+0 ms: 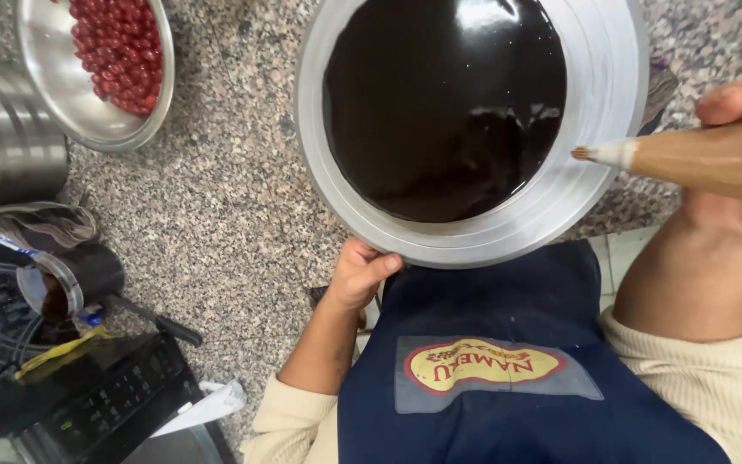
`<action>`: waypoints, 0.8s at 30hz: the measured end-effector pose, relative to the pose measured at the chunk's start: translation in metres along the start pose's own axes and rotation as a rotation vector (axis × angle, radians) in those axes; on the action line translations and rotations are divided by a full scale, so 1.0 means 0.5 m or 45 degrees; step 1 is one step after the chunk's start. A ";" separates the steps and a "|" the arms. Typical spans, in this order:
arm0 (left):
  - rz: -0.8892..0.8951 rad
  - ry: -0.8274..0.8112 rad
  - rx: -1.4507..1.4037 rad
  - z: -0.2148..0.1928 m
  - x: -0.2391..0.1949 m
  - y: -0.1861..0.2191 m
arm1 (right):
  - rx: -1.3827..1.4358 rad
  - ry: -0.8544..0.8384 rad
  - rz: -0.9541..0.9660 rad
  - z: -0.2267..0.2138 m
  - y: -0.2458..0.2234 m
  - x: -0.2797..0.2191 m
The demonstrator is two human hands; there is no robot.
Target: The recorder fills a piping bag with chocolate mousse using a spatula and then pipes it onto a cake.
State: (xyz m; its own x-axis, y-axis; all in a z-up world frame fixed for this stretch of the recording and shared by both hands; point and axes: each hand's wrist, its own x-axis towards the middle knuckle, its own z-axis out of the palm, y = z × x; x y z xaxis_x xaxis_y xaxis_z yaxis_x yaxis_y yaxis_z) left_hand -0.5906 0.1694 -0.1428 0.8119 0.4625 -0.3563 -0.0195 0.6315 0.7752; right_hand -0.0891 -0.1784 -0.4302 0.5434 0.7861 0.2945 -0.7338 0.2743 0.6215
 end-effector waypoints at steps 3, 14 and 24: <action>-0.018 0.017 0.040 0.001 -0.009 0.005 | -0.919 0.016 -0.086 0.043 0.326 0.211; -0.023 0.119 0.001 -0.003 -0.023 0.017 | -1.724 -0.317 0.074 0.121 0.700 0.420; 0.029 0.163 -0.068 -0.017 -0.030 0.014 | -1.761 -0.436 0.089 0.100 0.686 0.439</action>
State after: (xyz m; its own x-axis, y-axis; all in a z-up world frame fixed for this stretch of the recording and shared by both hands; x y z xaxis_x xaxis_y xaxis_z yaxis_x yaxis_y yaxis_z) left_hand -0.6078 0.1719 -0.1364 0.7299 0.5506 -0.4050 -0.0712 0.6506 0.7561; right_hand -0.2014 0.0606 -0.1161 0.4142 0.7045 0.5763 -0.4549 0.7086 -0.5394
